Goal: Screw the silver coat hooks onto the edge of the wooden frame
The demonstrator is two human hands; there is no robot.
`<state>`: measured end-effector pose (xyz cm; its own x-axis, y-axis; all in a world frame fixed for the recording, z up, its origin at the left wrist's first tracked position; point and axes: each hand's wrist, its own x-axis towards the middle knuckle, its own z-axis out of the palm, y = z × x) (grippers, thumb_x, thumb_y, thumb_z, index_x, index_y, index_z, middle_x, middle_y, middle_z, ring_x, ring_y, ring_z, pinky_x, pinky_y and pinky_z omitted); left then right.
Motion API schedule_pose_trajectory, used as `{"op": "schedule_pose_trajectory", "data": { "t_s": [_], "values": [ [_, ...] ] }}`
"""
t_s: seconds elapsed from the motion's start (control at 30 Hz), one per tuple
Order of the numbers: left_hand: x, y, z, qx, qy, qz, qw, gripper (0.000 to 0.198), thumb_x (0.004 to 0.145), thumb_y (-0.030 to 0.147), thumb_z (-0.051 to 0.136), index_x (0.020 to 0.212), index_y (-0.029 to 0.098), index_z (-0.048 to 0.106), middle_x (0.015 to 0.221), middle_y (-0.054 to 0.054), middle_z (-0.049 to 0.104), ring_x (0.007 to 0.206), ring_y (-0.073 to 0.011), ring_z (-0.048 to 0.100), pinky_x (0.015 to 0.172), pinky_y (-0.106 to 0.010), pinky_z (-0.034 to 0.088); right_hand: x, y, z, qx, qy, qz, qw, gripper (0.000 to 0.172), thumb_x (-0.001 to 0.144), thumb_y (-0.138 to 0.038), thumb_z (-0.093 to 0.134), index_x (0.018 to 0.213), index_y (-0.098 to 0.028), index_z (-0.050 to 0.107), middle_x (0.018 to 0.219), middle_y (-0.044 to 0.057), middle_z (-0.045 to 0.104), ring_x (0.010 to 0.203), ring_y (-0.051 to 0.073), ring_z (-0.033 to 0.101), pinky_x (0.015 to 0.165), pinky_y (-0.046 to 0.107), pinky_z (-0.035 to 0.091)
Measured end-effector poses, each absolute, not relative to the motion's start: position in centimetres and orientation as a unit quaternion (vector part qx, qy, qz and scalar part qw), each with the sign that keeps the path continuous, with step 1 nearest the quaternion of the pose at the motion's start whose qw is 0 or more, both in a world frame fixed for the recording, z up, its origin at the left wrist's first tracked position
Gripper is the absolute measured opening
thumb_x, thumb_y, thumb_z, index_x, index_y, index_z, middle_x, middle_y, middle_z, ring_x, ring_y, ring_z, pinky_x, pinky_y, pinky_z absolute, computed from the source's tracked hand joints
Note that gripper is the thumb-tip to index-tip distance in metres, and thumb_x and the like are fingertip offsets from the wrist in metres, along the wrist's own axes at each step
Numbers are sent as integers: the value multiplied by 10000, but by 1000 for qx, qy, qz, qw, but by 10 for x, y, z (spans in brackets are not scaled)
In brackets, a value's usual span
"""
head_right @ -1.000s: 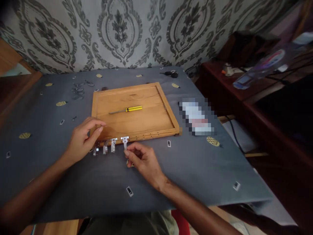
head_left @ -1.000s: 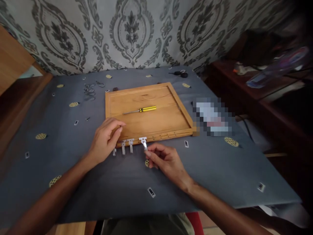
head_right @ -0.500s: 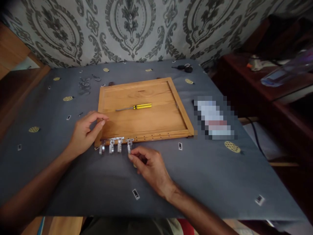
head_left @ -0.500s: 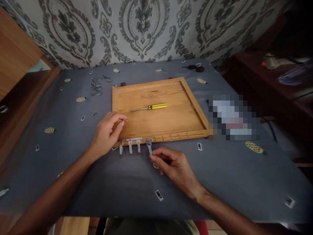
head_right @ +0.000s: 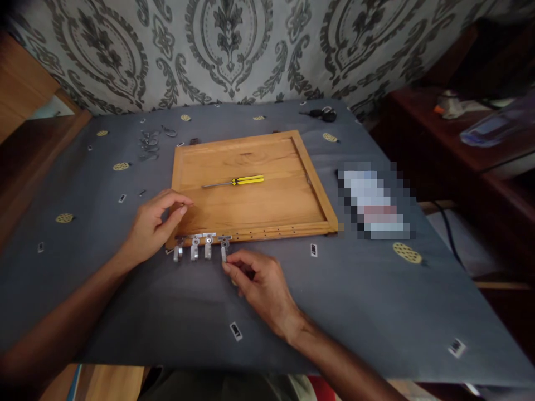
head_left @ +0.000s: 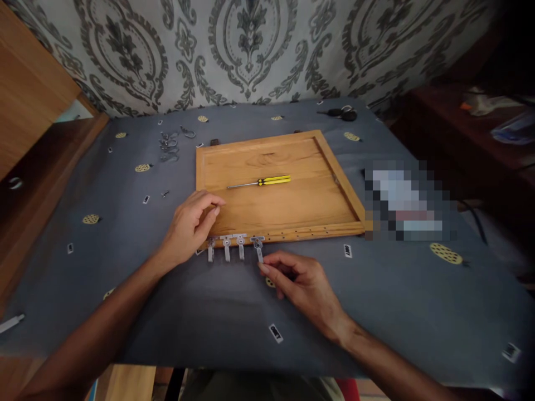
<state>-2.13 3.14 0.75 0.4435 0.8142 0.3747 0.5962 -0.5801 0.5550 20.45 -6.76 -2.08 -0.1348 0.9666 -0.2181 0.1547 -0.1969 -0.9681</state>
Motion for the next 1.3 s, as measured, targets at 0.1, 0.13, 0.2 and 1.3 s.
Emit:
{"op": "schedule_pose_trajectory", "data": {
  "t_s": [0.1, 0.13, 0.2, 1.3],
  "values": [
    [-21, 32, 8, 833, 425, 305, 178, 158, 961, 166, 483, 995, 189, 635, 917, -27, 677, 869, -164, 626, 754, -283, 489, 205, -69, -22, -548, -524, 541, 364, 184, 827, -364, 653, 791, -189, 694, 577, -34, 568, 449, 81, 479, 439, 213, 419],
    [-21, 32, 8, 835, 426, 300, 178, 160, 962, 169, 481, 999, 191, 636, 921, -27, 678, 865, -165, 625, 740, -281, 488, 204, -69, -23, -548, -531, 534, 363, 186, 835, -363, 648, 790, -189, 694, 579, -34, 570, 453, 84, 487, 444, 215, 424],
    [-22, 33, 9, 840, 423, 289, 176, 164, 965, 178, 479, 1007, 192, 637, 916, -27, 675, 856, -166, 626, 725, -281, 484, 205, -69, -22, -546, -552, 514, 365, 185, 855, -351, 632, 781, -192, 690, 583, -33, 572, 466, 89, 503, 456, 217, 428],
    [-67, -11, -4, 582, 703, 386, 138, 287, 840, 433, 611, 974, 190, 685, 923, -42, 699, 771, -176, 596, 673, -280, 448, 257, 7, 20, -544, -801, 154, 196, 183, 940, -172, 511, 1009, -150, 679, 1096, 138, 716, 990, 278, 664, 768, 356, 480]
  ]
}}
